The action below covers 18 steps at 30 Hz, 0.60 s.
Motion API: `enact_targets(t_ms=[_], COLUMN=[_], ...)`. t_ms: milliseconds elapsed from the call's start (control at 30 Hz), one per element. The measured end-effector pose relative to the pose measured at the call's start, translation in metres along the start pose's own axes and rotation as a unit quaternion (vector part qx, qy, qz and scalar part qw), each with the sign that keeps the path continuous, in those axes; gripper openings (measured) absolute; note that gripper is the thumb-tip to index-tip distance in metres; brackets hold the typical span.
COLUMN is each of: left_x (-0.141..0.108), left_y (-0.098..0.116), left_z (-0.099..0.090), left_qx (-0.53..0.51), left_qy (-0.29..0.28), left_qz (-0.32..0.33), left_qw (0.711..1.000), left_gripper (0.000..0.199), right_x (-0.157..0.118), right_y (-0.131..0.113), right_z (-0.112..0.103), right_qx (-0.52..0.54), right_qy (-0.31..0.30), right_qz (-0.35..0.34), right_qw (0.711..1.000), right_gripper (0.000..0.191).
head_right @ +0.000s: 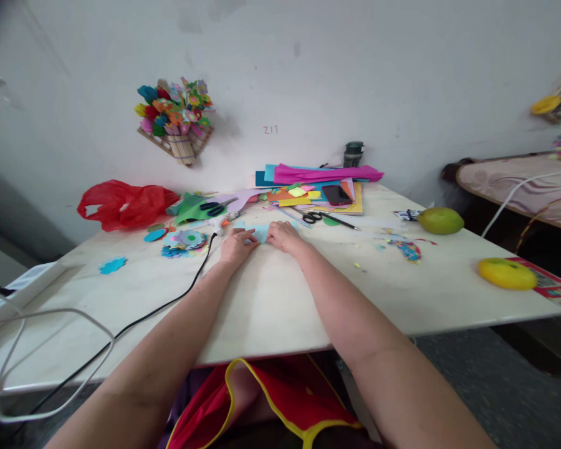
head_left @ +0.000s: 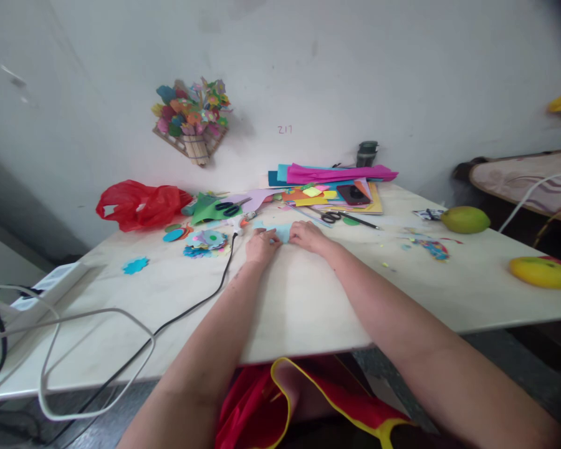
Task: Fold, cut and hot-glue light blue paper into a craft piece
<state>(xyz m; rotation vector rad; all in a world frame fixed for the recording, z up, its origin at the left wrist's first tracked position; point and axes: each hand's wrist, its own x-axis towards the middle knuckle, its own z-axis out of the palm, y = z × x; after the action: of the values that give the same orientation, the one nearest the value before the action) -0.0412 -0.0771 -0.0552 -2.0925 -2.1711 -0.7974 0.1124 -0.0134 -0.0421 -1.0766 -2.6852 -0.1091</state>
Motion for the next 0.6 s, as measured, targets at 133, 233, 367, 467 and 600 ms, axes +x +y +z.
enact_targets(t_ms=[133, 233, 367, 467, 600], left_x=[0.0016, 0.0032, 0.0047, 0.0054, 0.0055], left_y=[-0.0019, -0.0033, -0.0046, -0.0064, -0.0088], left_z=[-0.0004, -0.0001, 0.0009, 0.0025, 0.0042], left_qx=[-0.022, -0.023, -0.022, -0.026, -0.030], left_qy=[0.001, -0.002, -0.015, -0.019, -0.006], left_qz=[0.030, 0.051, 0.052, 0.043, 0.042], left_qw=[0.999, 0.998, 0.998, 0.999, 0.999], left_gripper=[0.011, 0.010, 0.009, 0.010, 0.012], right_x=[0.0013, 0.0003, -0.0019, -0.0021, -0.0017], right_y=[0.0018, 0.0011, -0.0007, -0.0005, 0.0020], right_z=[0.0007, -0.0013, -0.0052, -0.0062, -0.0054], right_qx=[0.018, 0.031, 0.044, 0.057, 0.075], right_qy=[-0.009, -0.020, -0.033, -0.044, -0.054], right_qz=[0.007, 0.021, 0.038, 0.052, 0.068], right_qw=[1.000, 0.999, 0.998, 0.996, 0.993], right_gripper=[0.017, 0.017, 0.016, 0.015, 0.015])
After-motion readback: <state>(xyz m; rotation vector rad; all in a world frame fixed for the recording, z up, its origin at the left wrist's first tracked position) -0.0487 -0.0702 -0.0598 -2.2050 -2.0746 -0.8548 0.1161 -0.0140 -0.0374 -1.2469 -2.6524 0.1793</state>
